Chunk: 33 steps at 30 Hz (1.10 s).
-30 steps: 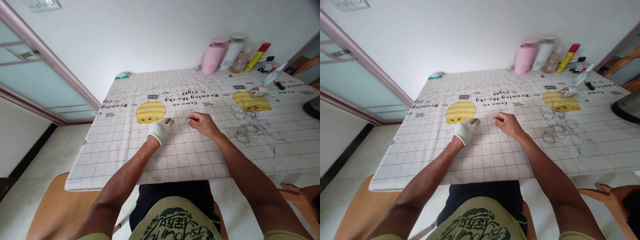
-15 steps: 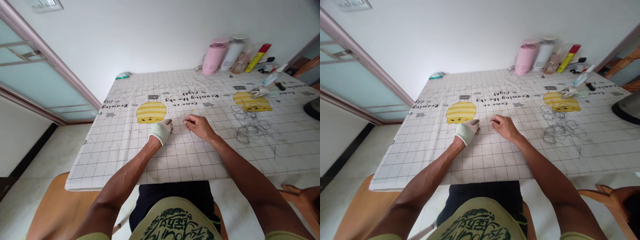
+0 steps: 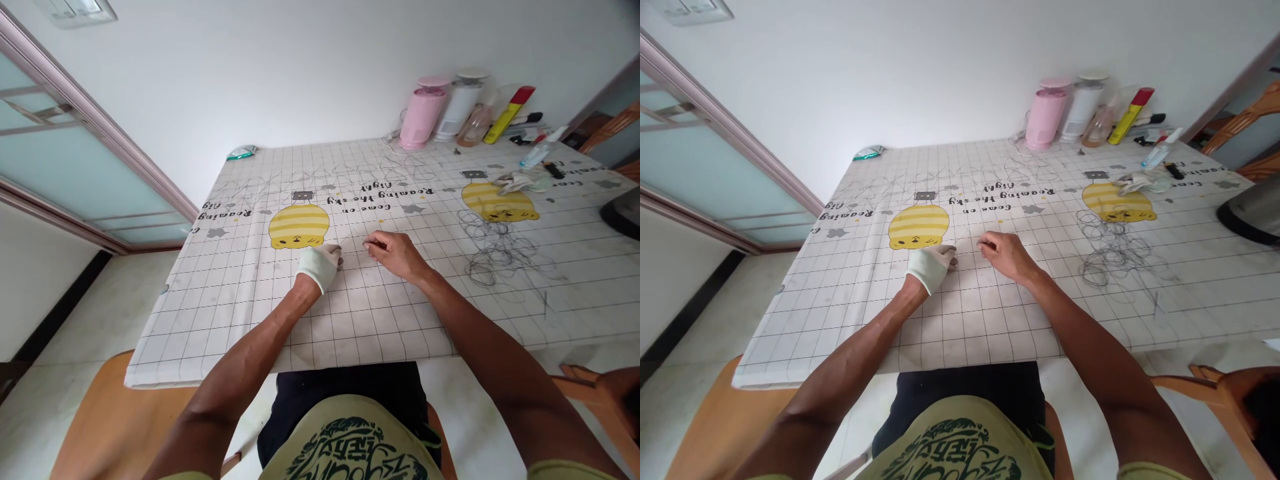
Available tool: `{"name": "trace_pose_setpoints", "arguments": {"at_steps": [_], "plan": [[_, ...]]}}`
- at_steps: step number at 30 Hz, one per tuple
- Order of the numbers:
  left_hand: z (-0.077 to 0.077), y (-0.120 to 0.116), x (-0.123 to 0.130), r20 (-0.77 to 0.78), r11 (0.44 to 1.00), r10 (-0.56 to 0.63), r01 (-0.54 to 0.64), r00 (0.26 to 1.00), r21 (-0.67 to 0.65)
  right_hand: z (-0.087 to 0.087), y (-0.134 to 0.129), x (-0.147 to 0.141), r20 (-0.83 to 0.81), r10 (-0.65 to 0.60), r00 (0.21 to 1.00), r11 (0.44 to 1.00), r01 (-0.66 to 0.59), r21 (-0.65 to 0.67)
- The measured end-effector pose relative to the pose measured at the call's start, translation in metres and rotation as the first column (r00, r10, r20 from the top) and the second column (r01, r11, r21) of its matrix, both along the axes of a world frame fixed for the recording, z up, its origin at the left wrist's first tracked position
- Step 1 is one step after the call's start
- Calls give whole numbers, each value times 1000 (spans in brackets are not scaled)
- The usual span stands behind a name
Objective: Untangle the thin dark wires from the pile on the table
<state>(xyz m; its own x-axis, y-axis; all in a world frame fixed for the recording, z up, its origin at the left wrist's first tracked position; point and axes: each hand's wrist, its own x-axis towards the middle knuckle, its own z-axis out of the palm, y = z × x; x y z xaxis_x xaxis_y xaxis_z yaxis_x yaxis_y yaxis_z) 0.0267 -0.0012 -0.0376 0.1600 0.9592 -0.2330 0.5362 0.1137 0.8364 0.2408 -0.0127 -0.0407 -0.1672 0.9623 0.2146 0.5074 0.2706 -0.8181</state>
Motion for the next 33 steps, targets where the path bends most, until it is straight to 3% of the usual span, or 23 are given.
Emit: {"name": "trace_pose_setpoints", "arguments": {"at_steps": [3,5,9,12,17,22,24,27,33], "plan": [[-1,4,1,190,996,68,-55,979,-72,-2,1,1,-1,-1,1000,1000,1,-9],[-2,6,0,196,997,63,-51,979,-65,-3,2,2,-2,-12,1000,1000,12,-2],[-2,7,-2,-49,992,53,-47,997,117,-5,3,2,20,-15,1000,1000,15,12],[-2,9,1,-275,975,59,3,960,221,-4,1,-2,62,-6,998,999,3,52],[-4,10,7,-540,966,4,136,842,219,-7,-5,-20,112,30,993,986,-48,162],[-3,5,1,-683,905,-57,327,728,273,-13,-9,-33,80,-10,997,979,-6,203],[-3,5,-1,-706,901,-59,342,705,267,-12,-9,-34,66,-15,998,981,2,195],[-4,7,2,-678,924,-24,275,735,265,-10,-8,-29,57,-23,998,983,13,181],[4,8,2,-426,977,37,57,904,206,-8,-3,-13,44,-21,999,992,16,121]]}}
